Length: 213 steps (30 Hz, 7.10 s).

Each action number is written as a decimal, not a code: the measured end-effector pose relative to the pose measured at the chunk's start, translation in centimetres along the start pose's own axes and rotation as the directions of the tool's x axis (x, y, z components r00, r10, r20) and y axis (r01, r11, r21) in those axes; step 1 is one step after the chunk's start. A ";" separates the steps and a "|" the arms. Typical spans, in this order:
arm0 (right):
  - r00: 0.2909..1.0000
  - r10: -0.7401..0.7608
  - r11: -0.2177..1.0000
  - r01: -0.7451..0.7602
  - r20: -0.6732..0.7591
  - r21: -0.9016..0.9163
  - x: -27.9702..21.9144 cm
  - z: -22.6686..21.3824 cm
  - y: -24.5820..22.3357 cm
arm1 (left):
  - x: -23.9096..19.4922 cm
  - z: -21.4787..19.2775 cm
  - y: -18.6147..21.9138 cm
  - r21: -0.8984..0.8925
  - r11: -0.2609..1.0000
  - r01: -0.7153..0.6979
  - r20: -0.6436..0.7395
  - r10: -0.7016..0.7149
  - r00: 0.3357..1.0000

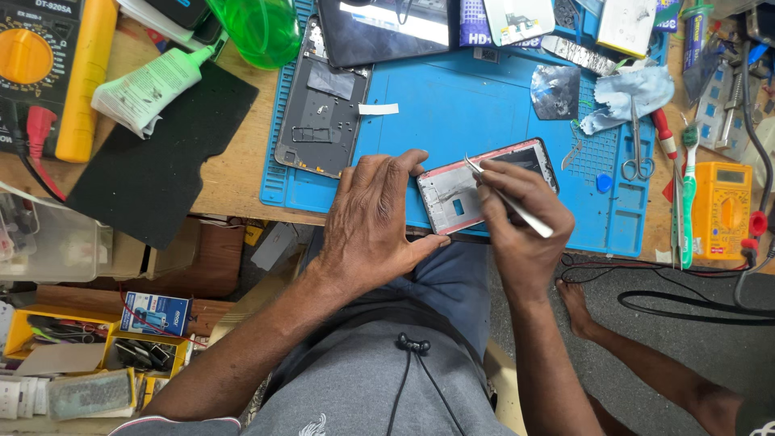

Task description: The person cleans the edges of a disassembled smartphone using a metal tool and a cloth, then applies adhesive along the frame perimeter. The phone remains open on the workbench throughout.

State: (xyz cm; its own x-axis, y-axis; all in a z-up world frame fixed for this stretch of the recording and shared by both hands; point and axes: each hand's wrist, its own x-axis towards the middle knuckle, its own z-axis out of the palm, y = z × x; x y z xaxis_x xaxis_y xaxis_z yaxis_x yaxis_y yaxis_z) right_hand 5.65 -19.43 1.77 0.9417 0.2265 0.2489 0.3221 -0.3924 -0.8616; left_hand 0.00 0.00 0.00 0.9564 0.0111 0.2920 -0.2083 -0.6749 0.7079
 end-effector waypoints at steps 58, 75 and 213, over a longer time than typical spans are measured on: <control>0.962 0.257 0.957 -0.267 0.095 0.114 4.1 -2.3 0.8 | 0.0 -0.3 0.7 -0.018 1.000 -0.023 -0.013 0.023 1.000; 0.978 0.204 0.977 -0.200 -0.047 0.080 6.0 -5.3 2.6 | 1.4 -0.4 0.9 0.053 0.995 -0.086 0.086 0.081 0.993; 0.936 0.293 0.945 -0.251 -0.197 0.211 3.8 -7.3 5.6 | 6.9 3.2 1.1 -0.821 0.566 -0.077 -0.025 0.099 0.995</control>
State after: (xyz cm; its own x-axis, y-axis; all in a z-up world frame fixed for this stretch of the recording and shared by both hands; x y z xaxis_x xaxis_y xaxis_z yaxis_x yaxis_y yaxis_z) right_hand 11.69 -27.23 1.11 0.9946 -0.0783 0.0680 0.0474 -0.2395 -0.9697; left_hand 6.99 -2.98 0.73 0.9256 -0.0375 0.3767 -0.3597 0.2231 0.9060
